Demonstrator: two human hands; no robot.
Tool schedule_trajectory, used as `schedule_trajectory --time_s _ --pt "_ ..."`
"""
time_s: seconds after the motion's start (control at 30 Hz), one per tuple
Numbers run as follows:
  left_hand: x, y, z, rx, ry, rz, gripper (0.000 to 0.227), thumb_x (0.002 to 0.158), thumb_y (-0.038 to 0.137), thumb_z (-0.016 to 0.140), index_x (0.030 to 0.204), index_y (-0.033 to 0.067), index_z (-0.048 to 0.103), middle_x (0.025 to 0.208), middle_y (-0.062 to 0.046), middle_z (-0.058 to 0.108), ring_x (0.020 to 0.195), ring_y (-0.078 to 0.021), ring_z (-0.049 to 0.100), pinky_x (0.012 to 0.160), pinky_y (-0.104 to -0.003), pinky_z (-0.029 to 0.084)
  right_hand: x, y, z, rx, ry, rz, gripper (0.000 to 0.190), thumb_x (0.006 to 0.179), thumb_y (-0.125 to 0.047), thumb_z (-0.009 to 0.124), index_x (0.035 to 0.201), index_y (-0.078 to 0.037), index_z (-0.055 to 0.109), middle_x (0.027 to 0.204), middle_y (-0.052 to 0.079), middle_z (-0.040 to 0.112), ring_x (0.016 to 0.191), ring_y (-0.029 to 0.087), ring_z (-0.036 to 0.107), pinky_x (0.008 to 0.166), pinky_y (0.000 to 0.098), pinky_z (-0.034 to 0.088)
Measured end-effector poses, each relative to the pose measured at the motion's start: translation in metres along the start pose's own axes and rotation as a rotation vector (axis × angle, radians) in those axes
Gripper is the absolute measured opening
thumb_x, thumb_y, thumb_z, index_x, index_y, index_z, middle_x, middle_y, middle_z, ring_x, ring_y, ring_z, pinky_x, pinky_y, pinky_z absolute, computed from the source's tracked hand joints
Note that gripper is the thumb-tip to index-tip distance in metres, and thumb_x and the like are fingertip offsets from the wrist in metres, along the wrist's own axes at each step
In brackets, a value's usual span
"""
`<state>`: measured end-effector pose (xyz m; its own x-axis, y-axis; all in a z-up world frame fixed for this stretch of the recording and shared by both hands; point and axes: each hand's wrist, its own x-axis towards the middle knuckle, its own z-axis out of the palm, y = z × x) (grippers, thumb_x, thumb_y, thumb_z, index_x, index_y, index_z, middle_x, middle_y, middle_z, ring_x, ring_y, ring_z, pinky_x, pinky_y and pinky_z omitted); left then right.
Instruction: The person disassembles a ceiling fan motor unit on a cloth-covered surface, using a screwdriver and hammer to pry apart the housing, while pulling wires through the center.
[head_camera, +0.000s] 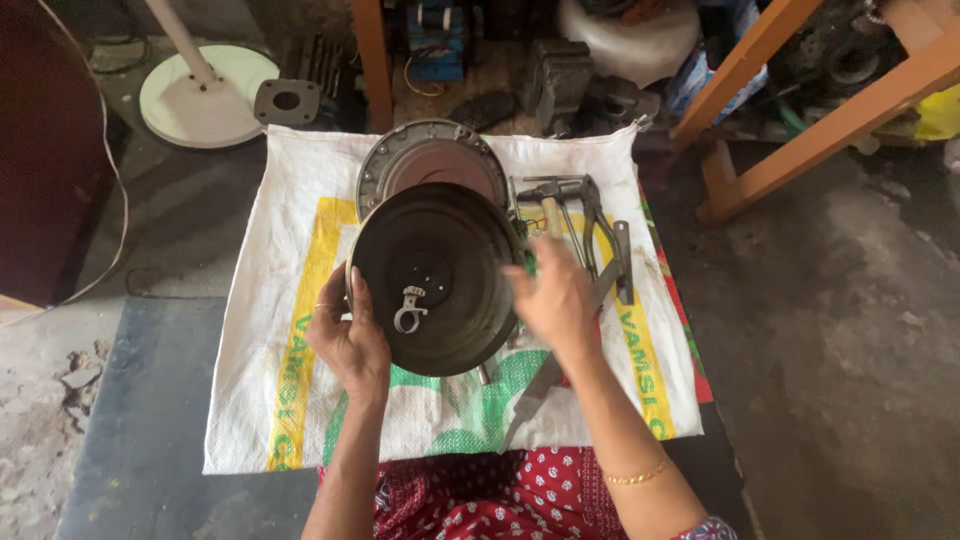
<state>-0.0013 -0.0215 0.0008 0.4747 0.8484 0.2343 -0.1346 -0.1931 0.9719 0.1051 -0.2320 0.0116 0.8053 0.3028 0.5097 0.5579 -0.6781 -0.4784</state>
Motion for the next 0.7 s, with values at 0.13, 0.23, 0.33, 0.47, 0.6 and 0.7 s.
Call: schedule_trajectory --time_s 0.13,0.23,0.33,0.47,0.6,0.7 --pt "-0.006 0.011 0.006 -0.012 -0.016 -0.096 0.032 0.102 0.022 0.069 0.122 -0.0024 0.071 0.087 -0.008 0.071 0.073 -0.0061 0.056 0.064 -0.024 0.047 -0.016 -0.089 0.017 0.331 -0.313 -0.261 0.039 0.078 -0.01 0.076 0.115 -0.001 0.071 0.103 0.019 0.07 0.091 0.038 0.07 0.076 0.0427 0.056" --pt "-0.008 0.008 -0.004 0.061 -0.052 -0.04 0.031 0.102 0.021 0.069 0.119 -0.0045 0.072 0.093 -0.009 0.075 0.076 -0.0073 0.059 0.068 -0.024 0.049 -0.016 -0.093 0.013 0.337 -0.376 -0.189 0.024 0.081 0.003 0.07 0.104 -0.001 0.071 0.098 0.017 0.071 0.091 0.035 0.071 0.079 0.0409 0.056" --pt "-0.004 0.001 -0.025 -0.1 -0.096 -0.106 0.033 0.102 0.019 0.069 0.121 -0.0081 0.07 0.1 -0.01 0.075 0.085 -0.007 0.065 0.076 -0.022 0.052 -0.015 -0.061 -0.026 0.508 -0.12 -0.039 0.01 0.087 -0.001 0.071 0.096 -0.002 0.072 0.094 0.013 0.075 0.083 0.027 0.076 0.074 0.0341 0.059" --pt "0.005 -0.009 -0.066 -0.013 -0.122 -0.375 0.035 0.1 0.017 0.069 0.123 -0.0095 0.07 0.091 -0.015 0.075 0.075 -0.0124 0.062 0.067 -0.025 0.05 0.0 0.009 -0.067 0.202 -0.046 0.205 0.01 0.084 -0.002 0.073 0.094 -0.001 0.075 0.09 0.015 0.076 0.081 0.027 0.076 0.071 0.0364 0.057" --pt "0.015 -0.031 -0.077 -0.214 -0.162 -0.536 0.038 0.095 0.017 0.068 0.123 -0.0089 0.067 0.094 -0.013 0.076 0.074 -0.0112 0.067 0.066 -0.024 0.054 0.004 0.036 -0.049 0.007 -0.492 0.207 0.029 0.08 -0.006 0.078 0.108 -0.006 0.074 0.106 0.015 0.075 0.098 0.029 0.073 0.086 0.0382 0.056" --pt "0.026 -0.046 -0.074 -0.217 -0.283 -0.599 0.041 0.103 0.016 0.075 0.135 -0.0109 0.073 0.092 -0.018 0.069 0.068 -0.0204 0.052 0.057 -0.033 0.039 0.002 0.026 -0.049 0.177 -0.397 -0.013 0.064 0.074 -0.006 0.077 0.136 -0.004 0.058 0.139 0.019 0.06 0.128 0.034 0.057 0.105 0.0395 0.046"
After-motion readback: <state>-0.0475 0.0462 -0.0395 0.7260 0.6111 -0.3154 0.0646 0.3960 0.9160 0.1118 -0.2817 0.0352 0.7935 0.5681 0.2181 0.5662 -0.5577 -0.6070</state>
